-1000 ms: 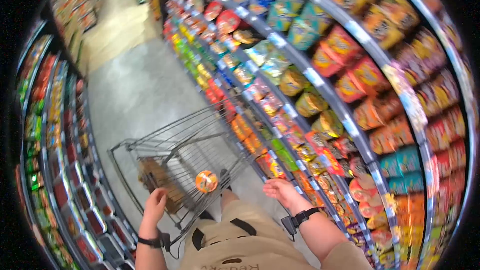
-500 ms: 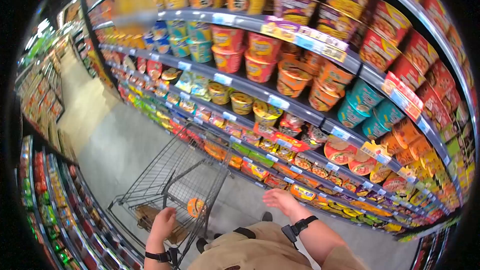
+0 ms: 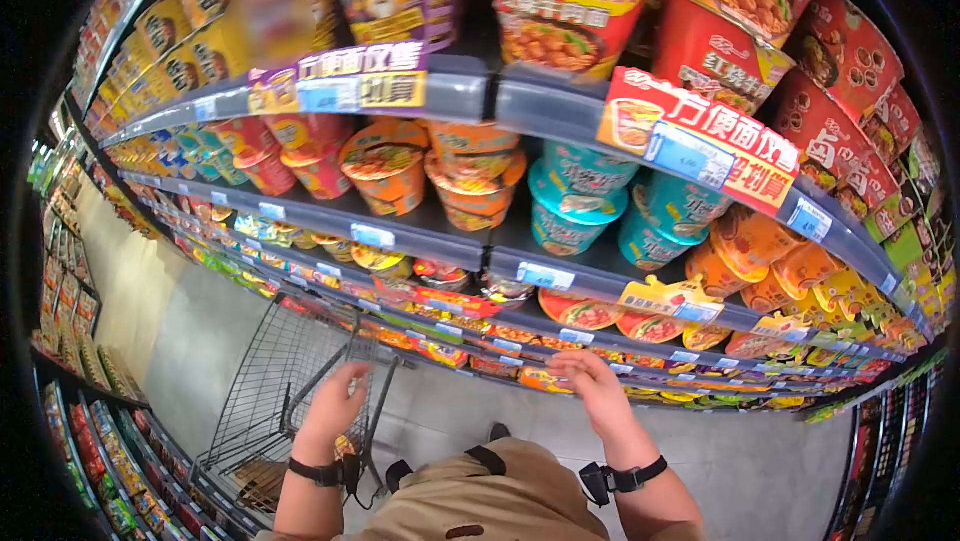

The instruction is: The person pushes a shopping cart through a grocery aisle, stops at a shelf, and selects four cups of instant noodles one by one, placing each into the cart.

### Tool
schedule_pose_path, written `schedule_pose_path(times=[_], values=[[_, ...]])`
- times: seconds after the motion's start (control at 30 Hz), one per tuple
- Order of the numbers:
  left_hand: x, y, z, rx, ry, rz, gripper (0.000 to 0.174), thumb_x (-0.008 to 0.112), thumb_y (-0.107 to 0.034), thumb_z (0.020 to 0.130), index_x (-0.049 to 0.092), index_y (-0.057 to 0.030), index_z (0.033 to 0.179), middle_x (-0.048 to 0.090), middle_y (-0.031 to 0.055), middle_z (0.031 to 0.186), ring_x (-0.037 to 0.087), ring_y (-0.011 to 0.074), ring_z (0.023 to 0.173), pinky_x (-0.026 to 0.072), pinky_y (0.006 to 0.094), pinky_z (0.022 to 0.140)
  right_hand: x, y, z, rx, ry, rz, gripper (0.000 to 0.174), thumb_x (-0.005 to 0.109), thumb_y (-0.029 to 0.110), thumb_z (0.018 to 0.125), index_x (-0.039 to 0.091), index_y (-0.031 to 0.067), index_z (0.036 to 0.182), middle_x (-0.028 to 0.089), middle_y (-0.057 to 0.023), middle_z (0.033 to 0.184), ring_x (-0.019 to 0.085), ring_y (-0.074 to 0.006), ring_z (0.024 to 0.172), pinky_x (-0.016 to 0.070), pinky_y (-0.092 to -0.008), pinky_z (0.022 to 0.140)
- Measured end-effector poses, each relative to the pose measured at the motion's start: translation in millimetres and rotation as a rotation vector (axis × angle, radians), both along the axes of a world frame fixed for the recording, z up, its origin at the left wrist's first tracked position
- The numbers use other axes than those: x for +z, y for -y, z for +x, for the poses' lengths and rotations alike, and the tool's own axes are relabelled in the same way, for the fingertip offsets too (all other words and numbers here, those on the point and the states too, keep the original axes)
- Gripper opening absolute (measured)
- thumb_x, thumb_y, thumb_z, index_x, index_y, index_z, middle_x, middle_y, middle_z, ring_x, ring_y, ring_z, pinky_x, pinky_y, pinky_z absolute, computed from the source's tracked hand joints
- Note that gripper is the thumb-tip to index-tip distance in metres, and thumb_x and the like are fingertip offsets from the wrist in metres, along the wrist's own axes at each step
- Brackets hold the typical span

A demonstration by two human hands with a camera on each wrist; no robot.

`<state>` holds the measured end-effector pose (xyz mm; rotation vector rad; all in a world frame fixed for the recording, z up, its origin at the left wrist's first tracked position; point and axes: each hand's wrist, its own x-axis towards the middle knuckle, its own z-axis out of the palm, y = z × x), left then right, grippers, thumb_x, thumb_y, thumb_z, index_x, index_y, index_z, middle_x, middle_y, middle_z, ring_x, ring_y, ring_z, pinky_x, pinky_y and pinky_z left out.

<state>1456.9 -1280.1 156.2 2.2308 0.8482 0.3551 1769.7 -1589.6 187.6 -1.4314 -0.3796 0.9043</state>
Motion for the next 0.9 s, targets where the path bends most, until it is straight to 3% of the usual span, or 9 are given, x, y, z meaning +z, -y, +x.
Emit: schedule_pose_path(times=[0.2,0.43,0.5,0.53,0.63,0.73,0.77,0.83,0.9], values=[[50.2,8.4,110.7,-0.156,0.195,0.108,0.036,0.064,-0.001,0.091,0.063,-0.0009,0.127,0.066,0.0216,0.121,0.063,0.0409,0.115,0.0514,0.0446,0.098,41.3,4.2,41.1,0.149,0.112,0.124,0.033,0.054,0.0,0.104,0.057,0.0009,0.136,0.066,-0.0113,0.135,0.061,-0.0217,0.129,0.046,-0.0388,0.111],[122.2,-4.2,159.1,-0.158,0.469,0.042,0.041,0.061,0.007,0.088,0.062,-0.0011,0.128,0.063,0.0197,0.134,0.06,0.0386,0.126,0.0467,0.0424,0.108,78.4,-48.5,54.8,0.321,0.186,0.27,0.047,0.051,-0.006,0.101,0.048,-0.0002,0.148,0.052,-0.0154,0.153,0.047,-0.0257,0.145,0.0393,-0.0425,0.119],[132.6,-21.9,167.1,-0.149,0.489,0.124,0.042,0.059,0.007,0.088,0.061,-0.0006,0.129,0.063,0.0196,0.134,0.06,0.0366,0.126,0.0456,0.0427,0.108,85.6,-70.2,55.1,0.306,0.158,0.374,0.059,0.053,-0.008,0.096,0.041,0.0005,0.154,0.039,-0.0169,0.163,0.034,-0.0284,0.155,0.0311,-0.0458,0.124],[139.1,-31.5,173.5,-0.146,0.52,0.206,0.043,0.058,0.007,0.087,0.06,-0.0001,0.13,0.063,0.0196,0.135,0.06,0.0347,0.126,0.0446,0.0431,0.109,92.1,-82.7,54.7,0.302,0.158,0.375,0.059,0.053,-0.008,0.096,0.041,0.0005,0.154,0.039,-0.0169,0.163,0.034,-0.0284,0.155,0.0311,-0.0458,0.124],[166.3,-55.6,196.7,-0.152,0.576,0.277,0.042,0.058,0.007,0.088,0.059,0.0019,0.129,0.062,0.0217,0.134,0.06,0.0374,0.126,0.0452,0.043,0.109,115.1,-119.2,50.7,0.226,0.145,0.527,0.076,0.063,-0.004,0.087,0.036,0.0009,0.159,0.021,-0.0163,0.171,0.017,-0.0287,0.161,0.0124,-0.048,0.129],[178.0,-74.5,218.2,-0.156,0.646,0.281,0.038,0.061,0.006,0.089,0.059,0.0035,0.127,0.062,0.0237,0.129,0.063,0.0405,0.117,0.0504,0.0439,0.101,128.0,-142.4,54.6,0.24,0.335,0.531,0.074,0.066,0.005,0.089,0.039,0.003,0.158,0.022,-0.0164,0.171,0.015,-0.0319,0.161,0.0153,-0.051,0.129],[181.9,-79.6,223.1,-0.195,0.623,0.238,0.037,0.062,0.004,0.09,0.06,0.0033,0.126,0.063,0.0238,0.124,0.064,0.0415,0.113,0.0513,0.0448,0.098,129.4,-144.0,57.4,0.246,0.345,0.518,0.074,0.067,0.004,0.088,0.04,0.005,0.157,0.032,-0.0147,0.165,0.021,-0.0307,0.159,0.0142,-0.0516,0.129],[183.0,-92.1,234.4,-0.294,0.615,0.266,0.035,0.065,0.0,0.09,0.06,0.0021,0.124,0.066,0.0232,0.11,0.065,0.0446,0.101,0.0522,0.0471,0.089,138.5,-151.6,53.8,0.204,0.351,0.54,0.073,0.067,0.002,0.088,0.041,0.0047,0.156,0.036,-0.0137,0.162,0.024,-0.0301,0.158,0.0137,-0.0514,0.129],[189.9,-96.5,244.0,-0.336,0.552,0.205,0.029,0.067,-0.006,0.091,0.066,-0.0009,0.12,0.07,0.0188,0.106,0.066,0.0435,0.099,0.0529,0.0477,0.085,140.5,-156.3,51.8,0.14,0.369,0.563,0.072,0.066,-0.001,0.088,0.042,0.0072,0.155,0.044,-0.0122,0.158,0.029,-0.0311,0.155,0.0133,-0.0512,0.128]])
